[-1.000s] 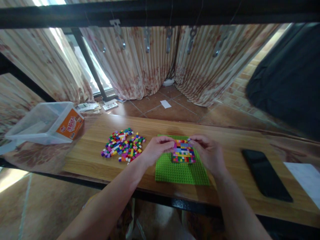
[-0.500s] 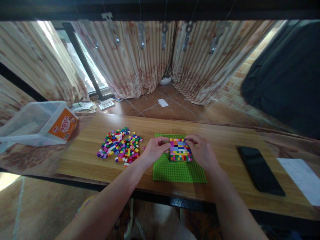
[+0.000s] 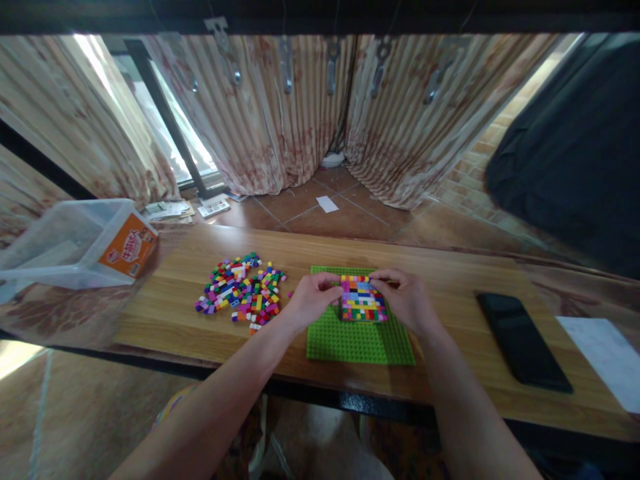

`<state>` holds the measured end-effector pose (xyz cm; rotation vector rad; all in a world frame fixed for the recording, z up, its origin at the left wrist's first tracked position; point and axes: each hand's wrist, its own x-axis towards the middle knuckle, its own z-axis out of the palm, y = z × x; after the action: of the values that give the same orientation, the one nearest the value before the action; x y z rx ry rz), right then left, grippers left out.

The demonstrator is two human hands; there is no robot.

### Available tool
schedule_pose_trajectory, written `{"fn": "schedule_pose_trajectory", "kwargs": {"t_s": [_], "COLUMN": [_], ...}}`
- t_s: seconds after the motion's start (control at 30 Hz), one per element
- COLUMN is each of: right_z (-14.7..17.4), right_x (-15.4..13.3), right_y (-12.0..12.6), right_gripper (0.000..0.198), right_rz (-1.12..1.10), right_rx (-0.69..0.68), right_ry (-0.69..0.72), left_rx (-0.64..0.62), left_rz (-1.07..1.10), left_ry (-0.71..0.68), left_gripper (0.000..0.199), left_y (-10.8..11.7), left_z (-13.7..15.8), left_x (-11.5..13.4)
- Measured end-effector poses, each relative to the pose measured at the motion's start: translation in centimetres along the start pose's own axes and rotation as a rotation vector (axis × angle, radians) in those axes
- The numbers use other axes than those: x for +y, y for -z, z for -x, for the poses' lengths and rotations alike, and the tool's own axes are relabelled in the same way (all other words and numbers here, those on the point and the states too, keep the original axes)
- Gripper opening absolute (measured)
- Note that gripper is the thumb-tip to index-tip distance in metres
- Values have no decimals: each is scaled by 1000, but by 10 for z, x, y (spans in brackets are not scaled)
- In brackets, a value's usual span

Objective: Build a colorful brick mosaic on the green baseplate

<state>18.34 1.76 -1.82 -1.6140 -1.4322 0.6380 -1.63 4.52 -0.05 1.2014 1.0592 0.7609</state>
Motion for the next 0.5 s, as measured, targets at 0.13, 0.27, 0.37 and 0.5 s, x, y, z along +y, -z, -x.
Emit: {"fn": "schedule_pose_trajectory", "kwargs": {"t_s": [0.13, 0.27, 0.37, 0.5], "right_z": [-2, -3, -3, -4], "right_x": [0, 2, 2, 3], "right_y": [0, 0, 0, -2], "right_gripper": [18, 19, 19, 19], "right_rz": [-1, 21, 39, 46], "right_rx": [-16, -17, -20, -6], "right_ry": [-3, 20, 26, 41], "left_rx": [3, -4, -9, -9], "left_rz": [-34, -52, -45, -36], "left_ry": [-28, -49, -51, -66], "left_gripper": [18, 17, 16, 15], "left_y": [0, -2, -3, -4], "left_z": [0, 2, 3, 3], "left_x": [-2, 0, 2, 1]}}
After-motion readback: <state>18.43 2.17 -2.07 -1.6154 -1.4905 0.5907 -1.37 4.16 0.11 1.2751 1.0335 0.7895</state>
